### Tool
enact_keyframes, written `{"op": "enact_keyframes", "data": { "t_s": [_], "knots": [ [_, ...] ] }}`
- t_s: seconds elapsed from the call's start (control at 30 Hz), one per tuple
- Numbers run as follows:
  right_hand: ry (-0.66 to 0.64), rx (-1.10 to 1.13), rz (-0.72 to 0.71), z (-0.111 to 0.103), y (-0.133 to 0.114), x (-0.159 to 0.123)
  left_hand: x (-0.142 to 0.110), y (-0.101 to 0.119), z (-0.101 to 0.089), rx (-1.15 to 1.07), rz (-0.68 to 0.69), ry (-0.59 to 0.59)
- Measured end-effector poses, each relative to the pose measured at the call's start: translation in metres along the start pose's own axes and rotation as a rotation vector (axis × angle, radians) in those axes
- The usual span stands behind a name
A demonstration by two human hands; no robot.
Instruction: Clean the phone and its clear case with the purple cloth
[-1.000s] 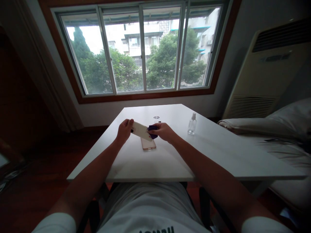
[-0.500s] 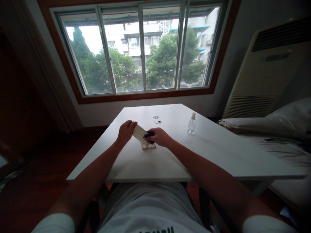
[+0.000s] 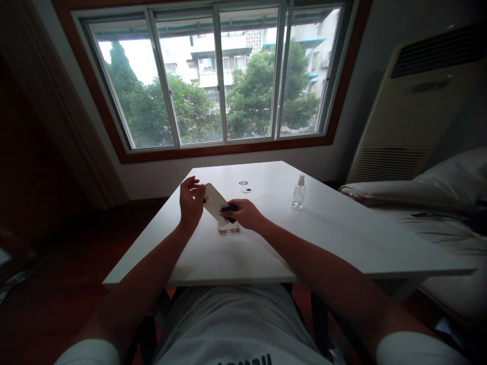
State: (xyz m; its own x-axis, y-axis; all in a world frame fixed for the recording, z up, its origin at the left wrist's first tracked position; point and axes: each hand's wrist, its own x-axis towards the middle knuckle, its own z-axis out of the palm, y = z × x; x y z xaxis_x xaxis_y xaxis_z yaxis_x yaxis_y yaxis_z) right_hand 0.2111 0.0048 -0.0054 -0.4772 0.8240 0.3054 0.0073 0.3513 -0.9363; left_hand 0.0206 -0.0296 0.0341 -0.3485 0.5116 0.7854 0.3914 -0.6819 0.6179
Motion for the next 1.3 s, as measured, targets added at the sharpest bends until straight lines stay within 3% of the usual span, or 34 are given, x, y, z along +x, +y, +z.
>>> {"op": "enact_keyframes", "data": {
  "t_s": [0.1,0.27,0.33,0.67,1.0,1.3],
  "knots": [
    [0.080,0.204,-0.050,0.000,-0.005,0.002,0.004,-0.011,0.002,-0.069,-0.040,-0.017],
    [0.211,0.389,-0.122,-0.004,-0.012,0.003,-0.008,-0.023,0.007,-0.001,-0.182,-0.437],
    [0.208,0.415,-0.110,-0.005,-0.012,0.003,-0.015,-0.022,0.009,0.043,-0.174,-0.506],
    [0.163,0.433,-0.098,-0.009,-0.015,0.002,-0.013,-0.016,0.006,0.170,-0.119,-0.569],
    [0.233,0.401,-0.108,-0.023,-0.026,0.001,-0.013,-0.018,0.004,0.314,-0.075,-0.759],
    [0.283,0.429,-0.109,-0.033,-0.034,0.001,-0.013,-0.016,0.003,0.328,-0.069,-0.749]
  ]
}}
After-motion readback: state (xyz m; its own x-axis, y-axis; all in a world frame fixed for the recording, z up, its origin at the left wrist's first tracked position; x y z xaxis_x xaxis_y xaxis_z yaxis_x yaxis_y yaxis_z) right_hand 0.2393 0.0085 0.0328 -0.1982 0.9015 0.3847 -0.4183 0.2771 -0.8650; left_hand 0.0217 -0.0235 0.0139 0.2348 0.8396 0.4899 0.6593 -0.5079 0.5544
